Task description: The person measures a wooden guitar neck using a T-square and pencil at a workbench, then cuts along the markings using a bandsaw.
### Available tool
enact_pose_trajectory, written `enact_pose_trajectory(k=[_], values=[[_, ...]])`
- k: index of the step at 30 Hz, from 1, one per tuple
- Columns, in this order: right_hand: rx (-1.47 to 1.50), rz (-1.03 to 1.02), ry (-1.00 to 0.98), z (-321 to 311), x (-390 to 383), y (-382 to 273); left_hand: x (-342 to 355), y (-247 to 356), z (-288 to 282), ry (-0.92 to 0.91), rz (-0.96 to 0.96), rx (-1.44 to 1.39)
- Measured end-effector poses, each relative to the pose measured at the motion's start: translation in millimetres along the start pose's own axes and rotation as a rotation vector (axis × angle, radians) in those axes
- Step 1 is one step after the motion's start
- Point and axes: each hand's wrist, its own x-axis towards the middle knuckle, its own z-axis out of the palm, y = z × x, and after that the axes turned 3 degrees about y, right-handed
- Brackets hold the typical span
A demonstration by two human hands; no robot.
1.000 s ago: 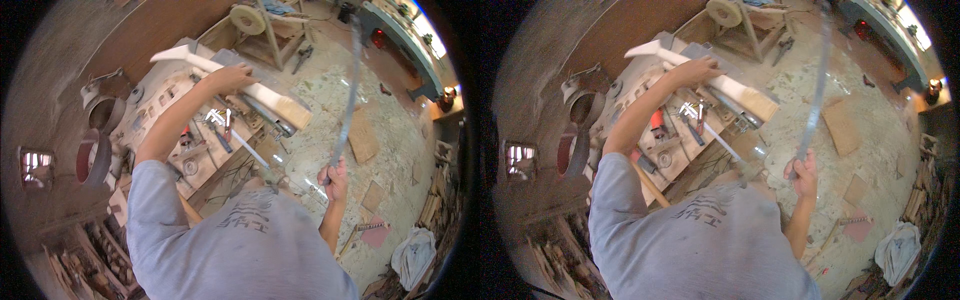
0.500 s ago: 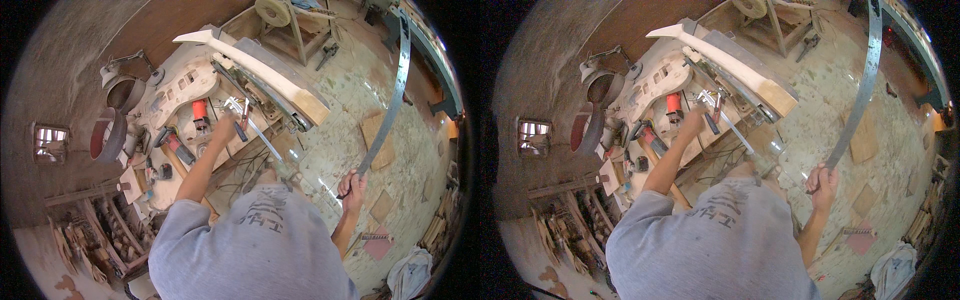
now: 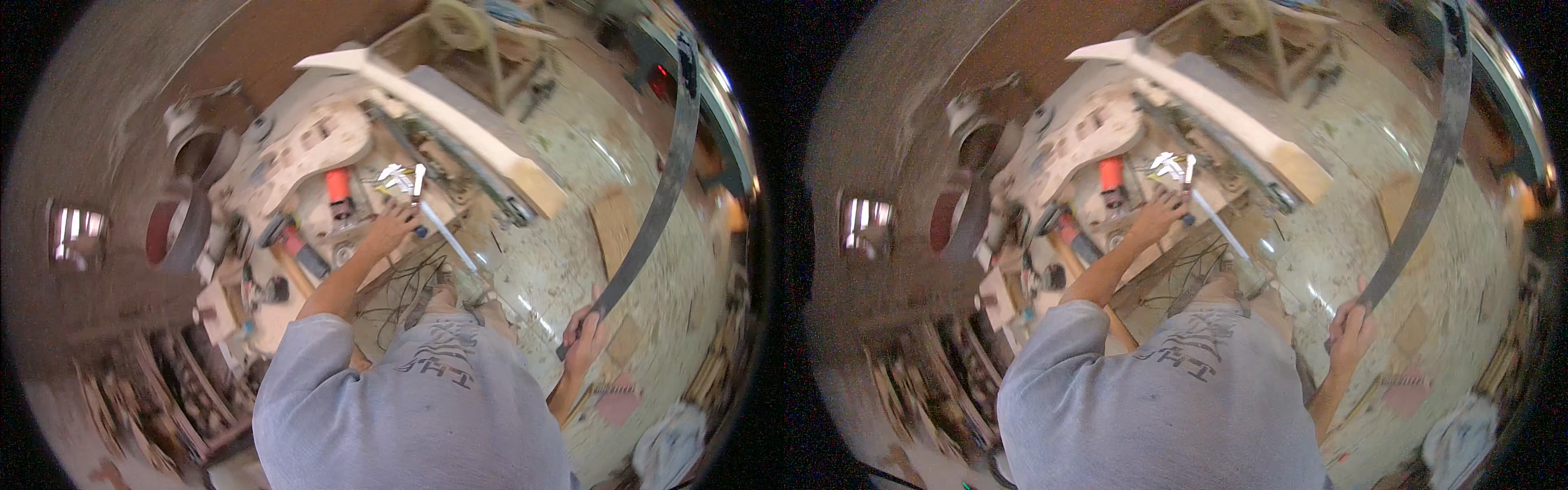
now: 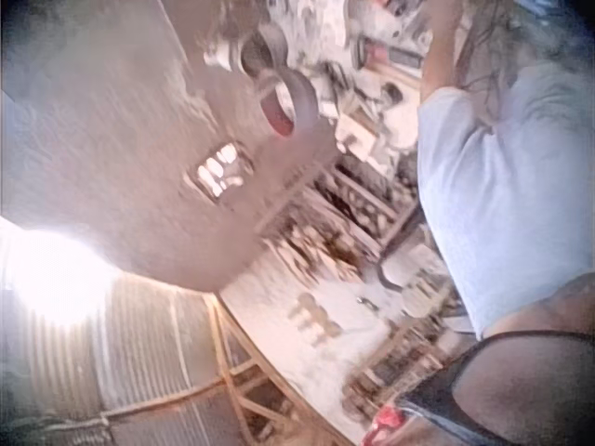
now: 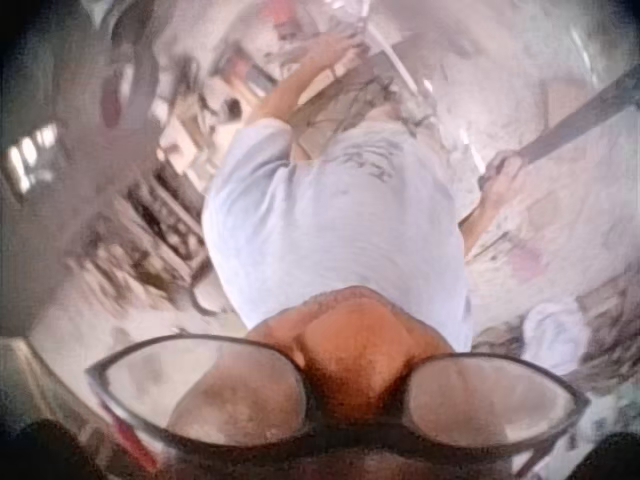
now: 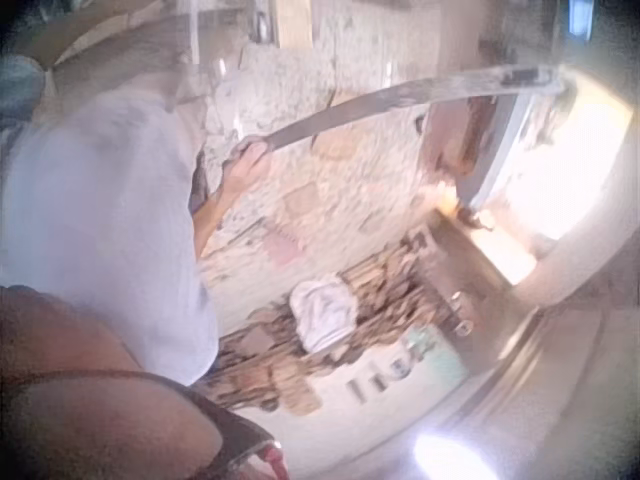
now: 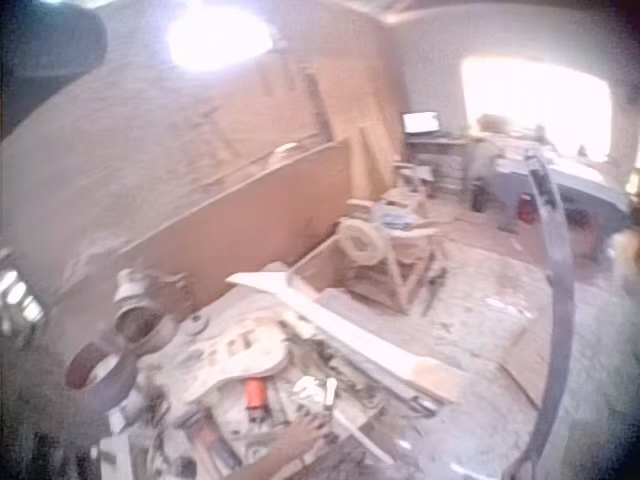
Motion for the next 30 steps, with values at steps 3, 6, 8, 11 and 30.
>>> enact_pose_trajectory(k=[3,6,8,11,30], values=[[-0.183,-0.177,-0.351,6,-3,27,-12,32,-42,0.126,-0.077,-0.132],[-0.367,-0.151,-0.624,33,6,40,-48,74,-51,0.327,-0.269,-0.316],[-0.454,-0.011,-0.686,55,4,40,-68,117,-62,0.489,-0.493,-0.453],[-0.45,-0.016,-0.613,71,7,91,-91,175,-89,0.653,-0.83,-0.672],[-0.778,-0.298,-0.698,147,8,208,-211,254,-120,1.307,-1.577,-0.9]])
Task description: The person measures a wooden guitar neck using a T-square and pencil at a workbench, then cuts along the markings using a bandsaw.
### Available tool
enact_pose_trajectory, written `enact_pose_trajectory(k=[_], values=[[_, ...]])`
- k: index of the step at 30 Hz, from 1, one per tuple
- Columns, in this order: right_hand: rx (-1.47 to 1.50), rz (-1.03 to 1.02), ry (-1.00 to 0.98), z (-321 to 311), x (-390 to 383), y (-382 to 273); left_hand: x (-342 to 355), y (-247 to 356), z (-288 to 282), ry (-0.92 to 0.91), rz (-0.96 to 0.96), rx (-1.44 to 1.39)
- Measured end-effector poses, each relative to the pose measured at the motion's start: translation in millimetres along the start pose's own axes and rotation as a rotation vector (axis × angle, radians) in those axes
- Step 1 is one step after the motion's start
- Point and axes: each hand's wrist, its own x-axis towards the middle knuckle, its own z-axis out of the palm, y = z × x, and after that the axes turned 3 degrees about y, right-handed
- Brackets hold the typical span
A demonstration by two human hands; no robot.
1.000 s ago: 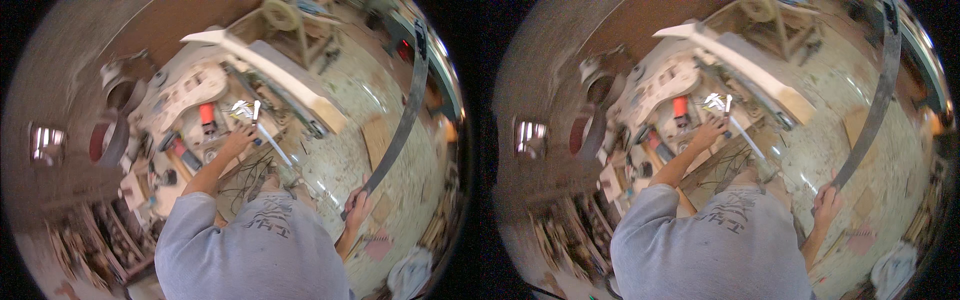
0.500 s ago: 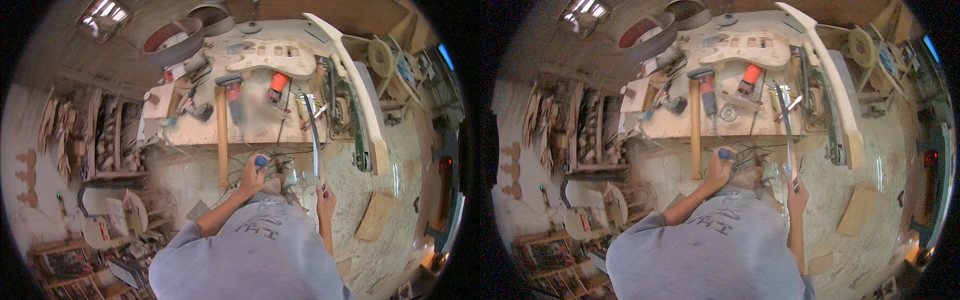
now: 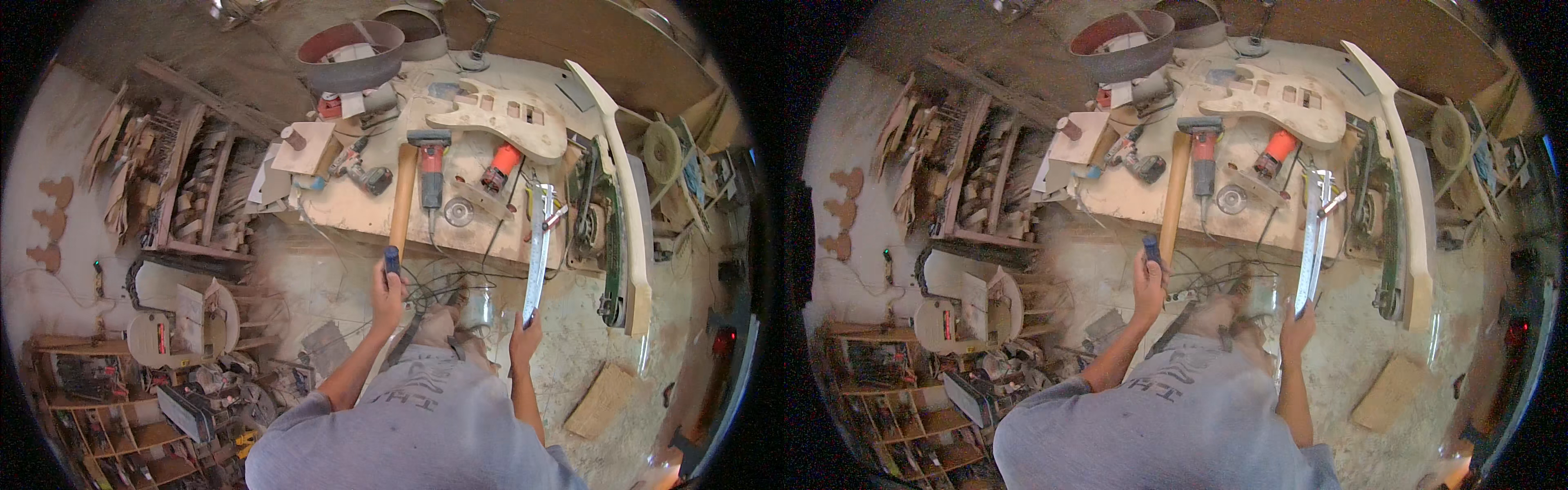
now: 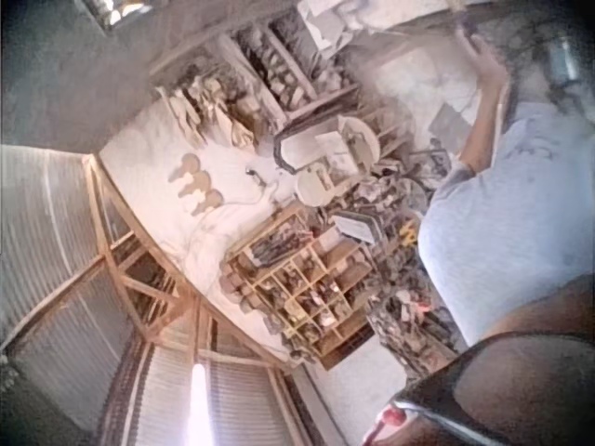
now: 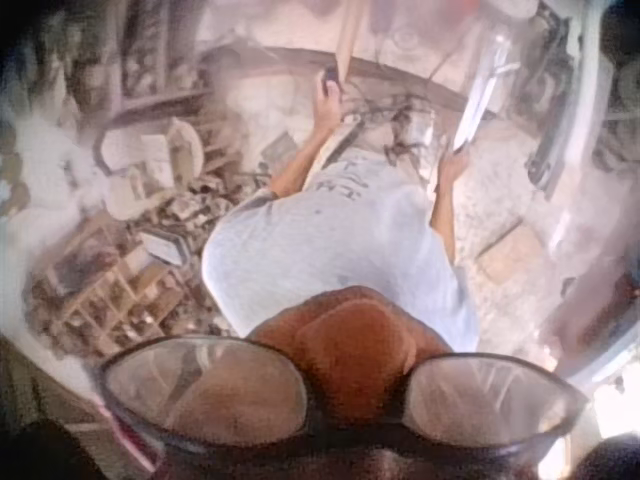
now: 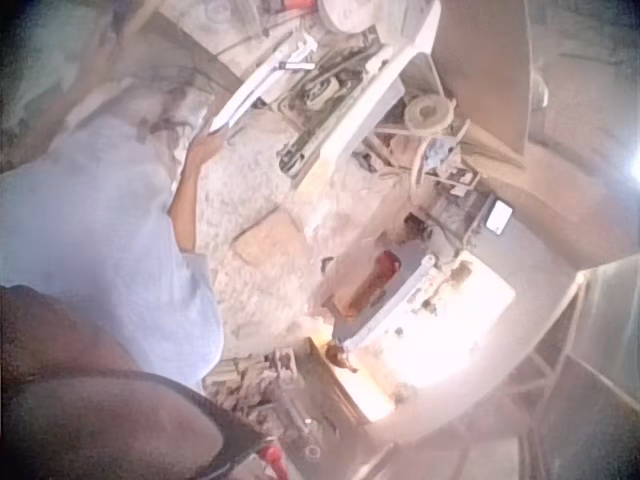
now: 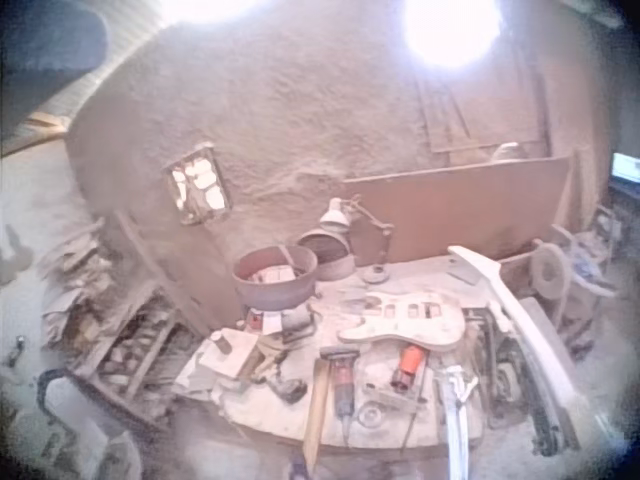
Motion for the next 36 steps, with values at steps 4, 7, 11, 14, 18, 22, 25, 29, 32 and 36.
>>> enact_pose_trajectory(k=[4,7,11,14,18,22,25,29,32,36], values=[[-0.032,0.019,0.014,25,33,17,34,3,9,0.021,0.025,-0.036],[-0.079,-0.217,0.182,44,68,16,58,11,13,0.011,-0.078,-0.02],[0.093,-0.196,0.201,59,105,-23,67,16,27,-0.076,-0.056,-0.009],[0.085,-0.116,0.12,71,120,-47,70,10,38,-0.154,-0.093,-0.075],[0.085,-0.193,-0.089,59,129,-58,76,10,58,-0.269,-0.123,-0.046],[0.122,-0.163,-0.126,34,99,-36,80,24,94,-0.368,-0.197,-0.052],[0.119,0.006,-0.166,2,41,-10,84,28,125,-0.452,-0.311,-0.211],[0.219,0.322,-0.052,-31,-65,72,72,39,178,-0.626,-0.348,-0.231],[0.142,0.565,0.179,-35,-155,155,49,39,203,-0.795,-0.294,-0.12],[0.446,0.781,0.429,-50,-234,198,-12,36,220,-0.976,-0.245,0.084]])
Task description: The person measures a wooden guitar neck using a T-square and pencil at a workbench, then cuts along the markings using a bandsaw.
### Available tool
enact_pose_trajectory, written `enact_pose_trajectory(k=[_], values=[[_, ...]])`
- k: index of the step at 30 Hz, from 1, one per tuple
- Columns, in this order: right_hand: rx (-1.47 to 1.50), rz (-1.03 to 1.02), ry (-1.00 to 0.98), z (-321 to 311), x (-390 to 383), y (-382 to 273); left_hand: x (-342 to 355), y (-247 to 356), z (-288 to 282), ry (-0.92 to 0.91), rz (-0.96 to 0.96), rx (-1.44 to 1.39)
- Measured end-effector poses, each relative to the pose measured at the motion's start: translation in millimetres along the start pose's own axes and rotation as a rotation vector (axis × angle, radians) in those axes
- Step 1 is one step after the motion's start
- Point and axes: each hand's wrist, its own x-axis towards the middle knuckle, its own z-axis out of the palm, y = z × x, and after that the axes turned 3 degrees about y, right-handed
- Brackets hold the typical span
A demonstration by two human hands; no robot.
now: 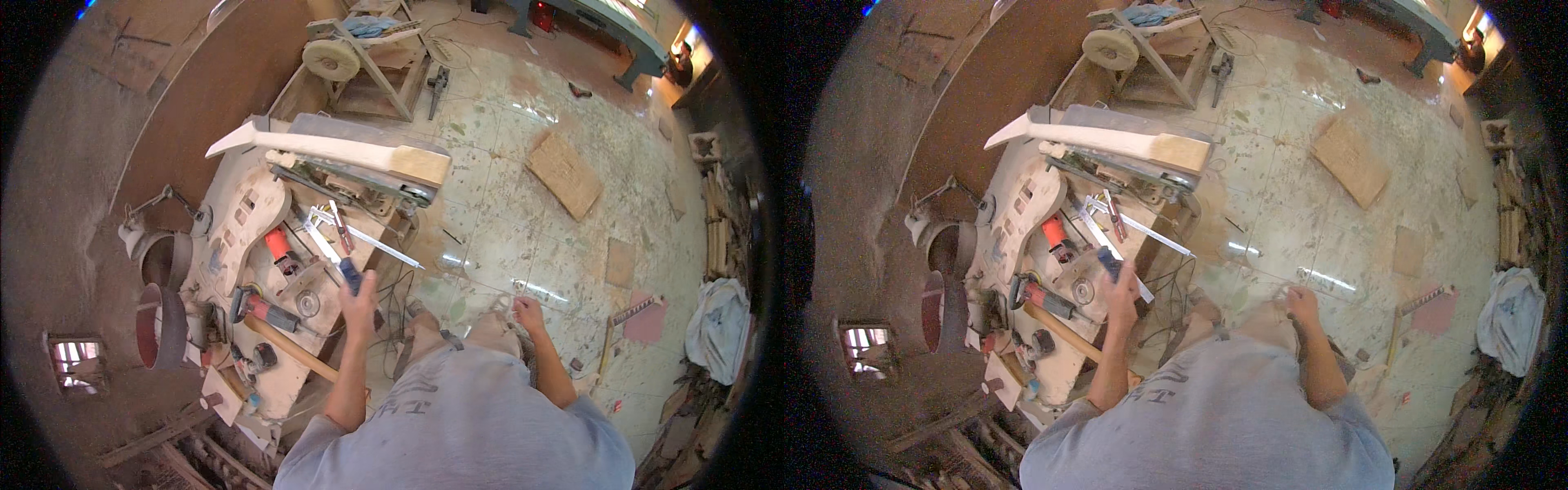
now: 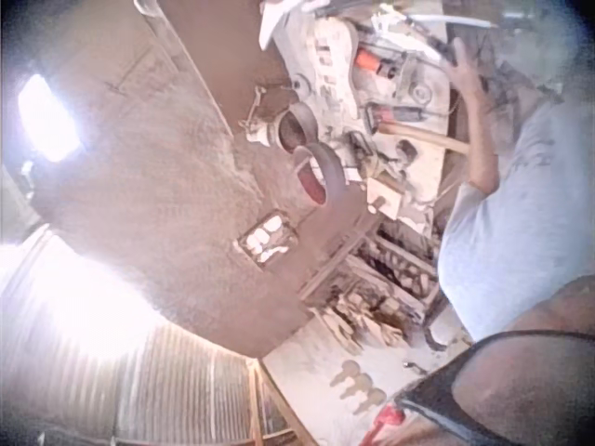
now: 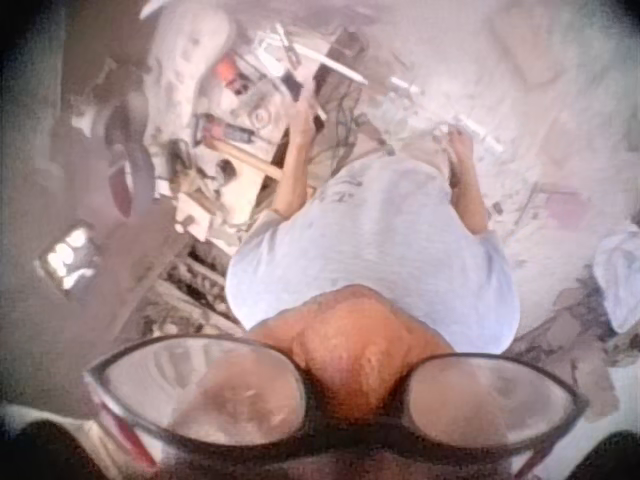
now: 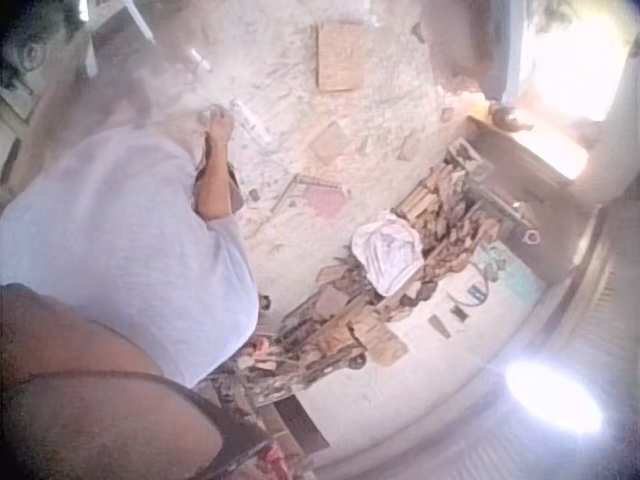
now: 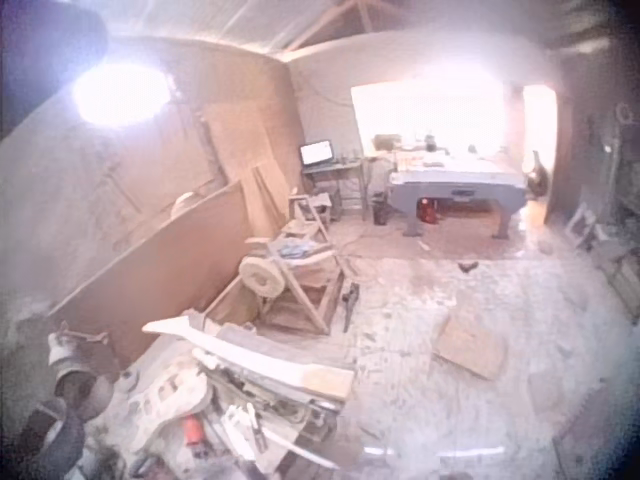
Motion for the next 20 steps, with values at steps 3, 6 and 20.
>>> enact_pose_trajectory(k=[3,6,20], values=[[0.047,0.027,-0.014,-32,-6,50,-37,-4,67,-0.048,0.057,0.327],[0.208,0.135,-0.054,-77,-15,72,-63,-36,119,-0.233,0.115,0.455],[0.75,0.34,0.384,-302,19,240,-132,-80,384,-0.862,0.329,0.892]])
